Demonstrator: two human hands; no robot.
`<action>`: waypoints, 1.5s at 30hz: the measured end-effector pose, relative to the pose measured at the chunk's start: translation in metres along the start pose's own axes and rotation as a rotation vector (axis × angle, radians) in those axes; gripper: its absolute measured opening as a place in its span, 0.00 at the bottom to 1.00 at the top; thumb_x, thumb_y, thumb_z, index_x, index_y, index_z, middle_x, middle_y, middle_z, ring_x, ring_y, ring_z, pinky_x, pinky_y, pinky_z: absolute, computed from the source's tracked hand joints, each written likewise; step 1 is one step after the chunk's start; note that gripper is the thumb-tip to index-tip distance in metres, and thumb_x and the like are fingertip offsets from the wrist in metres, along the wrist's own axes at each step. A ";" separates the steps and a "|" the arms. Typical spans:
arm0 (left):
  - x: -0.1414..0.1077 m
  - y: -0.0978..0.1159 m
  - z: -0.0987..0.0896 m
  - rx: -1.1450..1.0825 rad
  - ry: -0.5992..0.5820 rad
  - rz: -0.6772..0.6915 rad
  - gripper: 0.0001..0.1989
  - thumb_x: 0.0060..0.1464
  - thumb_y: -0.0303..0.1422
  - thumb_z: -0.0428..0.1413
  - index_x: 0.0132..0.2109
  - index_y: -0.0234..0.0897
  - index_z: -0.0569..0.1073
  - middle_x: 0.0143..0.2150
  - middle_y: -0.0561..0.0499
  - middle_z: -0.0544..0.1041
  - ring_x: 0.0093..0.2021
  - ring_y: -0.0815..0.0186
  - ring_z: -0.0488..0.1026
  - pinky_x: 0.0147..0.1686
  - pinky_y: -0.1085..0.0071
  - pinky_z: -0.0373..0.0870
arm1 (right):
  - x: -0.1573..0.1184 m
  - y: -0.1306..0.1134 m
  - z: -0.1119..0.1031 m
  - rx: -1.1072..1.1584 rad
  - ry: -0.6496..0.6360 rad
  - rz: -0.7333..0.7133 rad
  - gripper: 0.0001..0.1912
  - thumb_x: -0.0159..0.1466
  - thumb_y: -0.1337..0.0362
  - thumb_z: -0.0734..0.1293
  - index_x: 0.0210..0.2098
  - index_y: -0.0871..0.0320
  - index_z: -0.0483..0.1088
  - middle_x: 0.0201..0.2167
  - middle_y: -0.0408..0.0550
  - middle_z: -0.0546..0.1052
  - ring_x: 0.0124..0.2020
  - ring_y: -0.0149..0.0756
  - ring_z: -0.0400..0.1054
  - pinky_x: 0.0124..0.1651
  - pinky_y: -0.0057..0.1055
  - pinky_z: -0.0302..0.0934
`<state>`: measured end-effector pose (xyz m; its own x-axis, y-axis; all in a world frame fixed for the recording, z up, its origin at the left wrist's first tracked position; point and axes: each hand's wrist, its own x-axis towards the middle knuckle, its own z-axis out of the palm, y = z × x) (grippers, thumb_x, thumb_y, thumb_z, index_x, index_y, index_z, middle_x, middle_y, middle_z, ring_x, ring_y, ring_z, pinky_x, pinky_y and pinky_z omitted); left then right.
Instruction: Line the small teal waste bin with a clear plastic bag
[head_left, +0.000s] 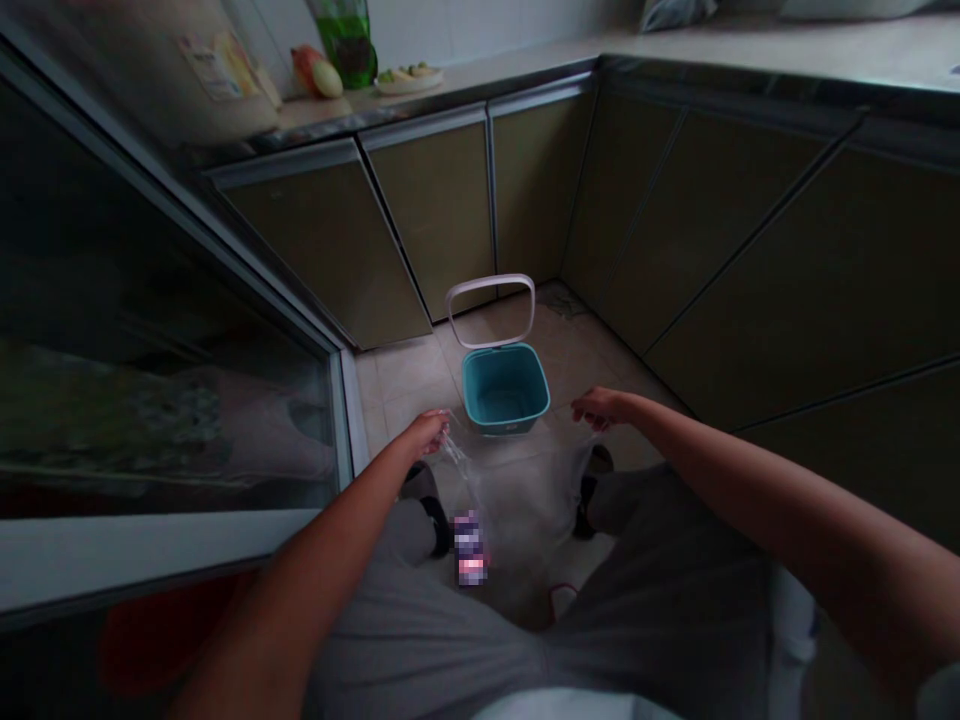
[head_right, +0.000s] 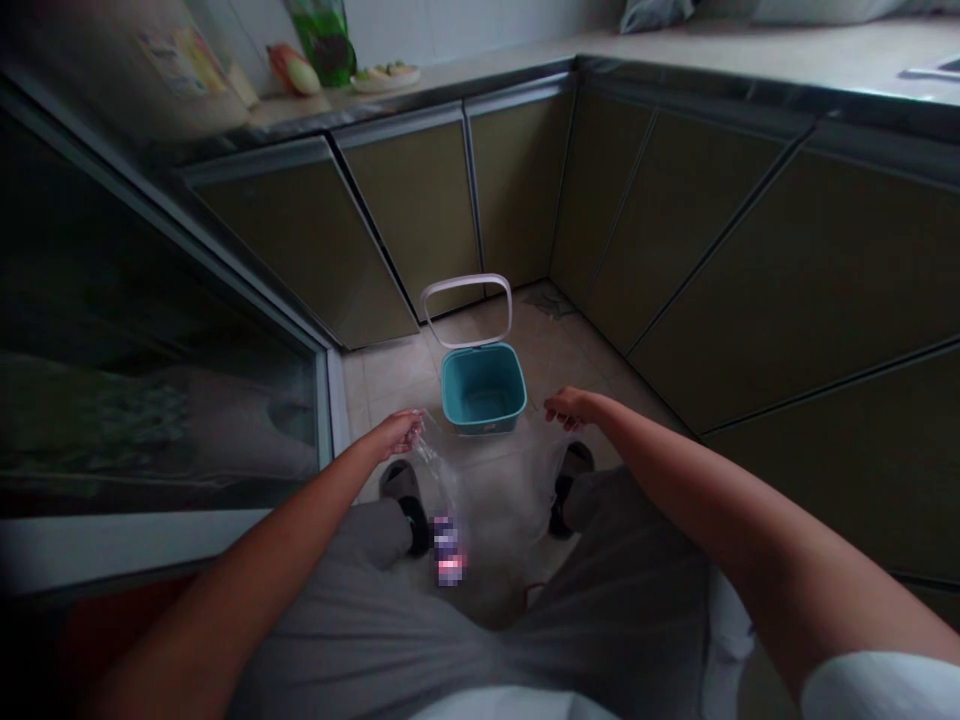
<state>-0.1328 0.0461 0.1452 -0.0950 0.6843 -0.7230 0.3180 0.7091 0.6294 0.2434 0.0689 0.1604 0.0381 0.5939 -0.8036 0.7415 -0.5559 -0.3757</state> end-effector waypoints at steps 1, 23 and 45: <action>0.006 -0.002 0.000 0.006 -0.004 -0.003 0.21 0.59 0.34 0.55 0.59 0.42 0.70 0.29 0.58 0.71 0.23 0.73 0.66 0.28 0.76 0.64 | 0.005 -0.001 -0.001 -0.034 -0.003 -0.003 0.16 0.72 0.62 0.59 0.33 0.62 0.74 0.22 0.42 0.67 0.19 0.30 0.66 0.26 0.29 0.61; 0.059 0.029 -0.014 0.510 0.436 0.460 0.26 0.50 0.38 0.64 0.57 0.45 0.75 0.52 0.45 0.76 0.51 0.56 0.76 0.50 0.66 0.71 | 0.068 -0.022 -0.032 -0.556 0.301 -0.124 0.19 0.67 0.55 0.66 0.48 0.61 0.79 0.47 0.64 0.81 0.49 0.53 0.77 0.46 0.40 0.69; -0.048 0.091 -0.063 0.727 0.280 0.595 0.20 0.61 0.45 0.56 0.56 0.44 0.77 0.47 0.46 0.82 0.45 0.55 0.78 0.43 0.65 0.69 | 0.080 -0.168 -0.112 0.155 0.498 -0.419 0.31 0.68 0.67 0.69 0.68 0.59 0.60 0.35 0.48 0.77 0.24 0.26 0.66 0.33 0.26 0.67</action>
<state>-0.1587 0.0885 0.2546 0.0789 0.9783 -0.1917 0.8811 0.0216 0.4725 0.1966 0.2746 0.2112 0.0996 0.9547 -0.2805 0.6578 -0.2747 -0.7013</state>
